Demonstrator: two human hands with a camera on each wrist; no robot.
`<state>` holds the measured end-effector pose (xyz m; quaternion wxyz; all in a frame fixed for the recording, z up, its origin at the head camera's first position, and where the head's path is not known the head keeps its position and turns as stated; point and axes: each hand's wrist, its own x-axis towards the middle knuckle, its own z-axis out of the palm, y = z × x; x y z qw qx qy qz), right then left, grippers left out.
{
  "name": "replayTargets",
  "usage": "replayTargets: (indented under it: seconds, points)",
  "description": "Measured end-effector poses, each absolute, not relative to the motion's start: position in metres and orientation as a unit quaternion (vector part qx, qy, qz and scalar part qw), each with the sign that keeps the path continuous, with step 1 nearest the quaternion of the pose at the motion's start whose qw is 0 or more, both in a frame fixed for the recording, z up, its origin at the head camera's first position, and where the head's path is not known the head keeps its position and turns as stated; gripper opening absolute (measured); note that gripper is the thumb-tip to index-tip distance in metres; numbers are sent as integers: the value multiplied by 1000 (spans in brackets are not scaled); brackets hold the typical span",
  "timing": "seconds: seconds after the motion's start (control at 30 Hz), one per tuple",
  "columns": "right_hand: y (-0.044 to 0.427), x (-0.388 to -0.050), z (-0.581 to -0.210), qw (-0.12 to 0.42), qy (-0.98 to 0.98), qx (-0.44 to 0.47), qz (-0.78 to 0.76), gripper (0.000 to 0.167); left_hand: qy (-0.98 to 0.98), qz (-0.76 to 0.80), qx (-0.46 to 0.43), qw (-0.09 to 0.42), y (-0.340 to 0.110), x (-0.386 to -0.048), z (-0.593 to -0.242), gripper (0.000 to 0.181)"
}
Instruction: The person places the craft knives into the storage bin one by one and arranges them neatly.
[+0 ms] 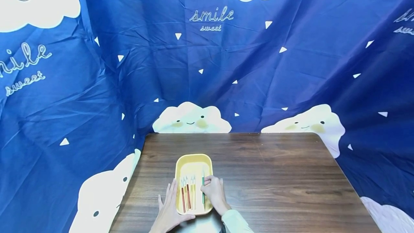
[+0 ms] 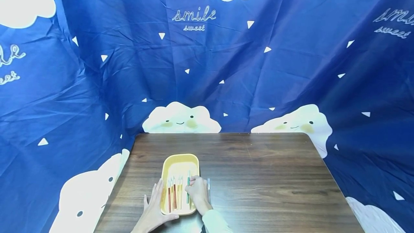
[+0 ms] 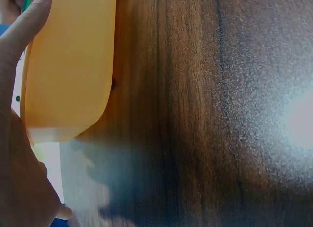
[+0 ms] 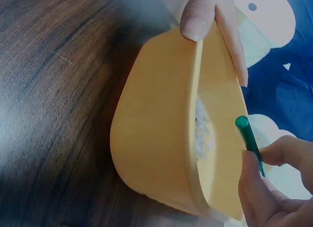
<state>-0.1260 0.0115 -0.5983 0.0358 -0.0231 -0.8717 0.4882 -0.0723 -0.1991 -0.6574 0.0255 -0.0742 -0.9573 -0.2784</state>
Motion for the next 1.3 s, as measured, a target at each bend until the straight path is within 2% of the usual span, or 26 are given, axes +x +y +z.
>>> replayTargets:
  seconds: [0.13, 0.57, 0.87, 1.3]
  points:
    - [4, -128, -602, 28, -867, -10, 498, 25, -956, -280, -79, 45, -199, -71, -659, 150]
    - [-20, -132, -616, 63, -871, 24, 486, 19, -958, -274, -80, 43, -200, -72, -660, 148]
    - [-29, -133, -629, 43, -880, 11, 472, 18, -955, -279, -86, 60, -201, -72, -662, 148]
    - [-31, -126, -653, 92, -897, 1, 432, 19, -957, -278, -77, 36, -200, -72, -660, 148]
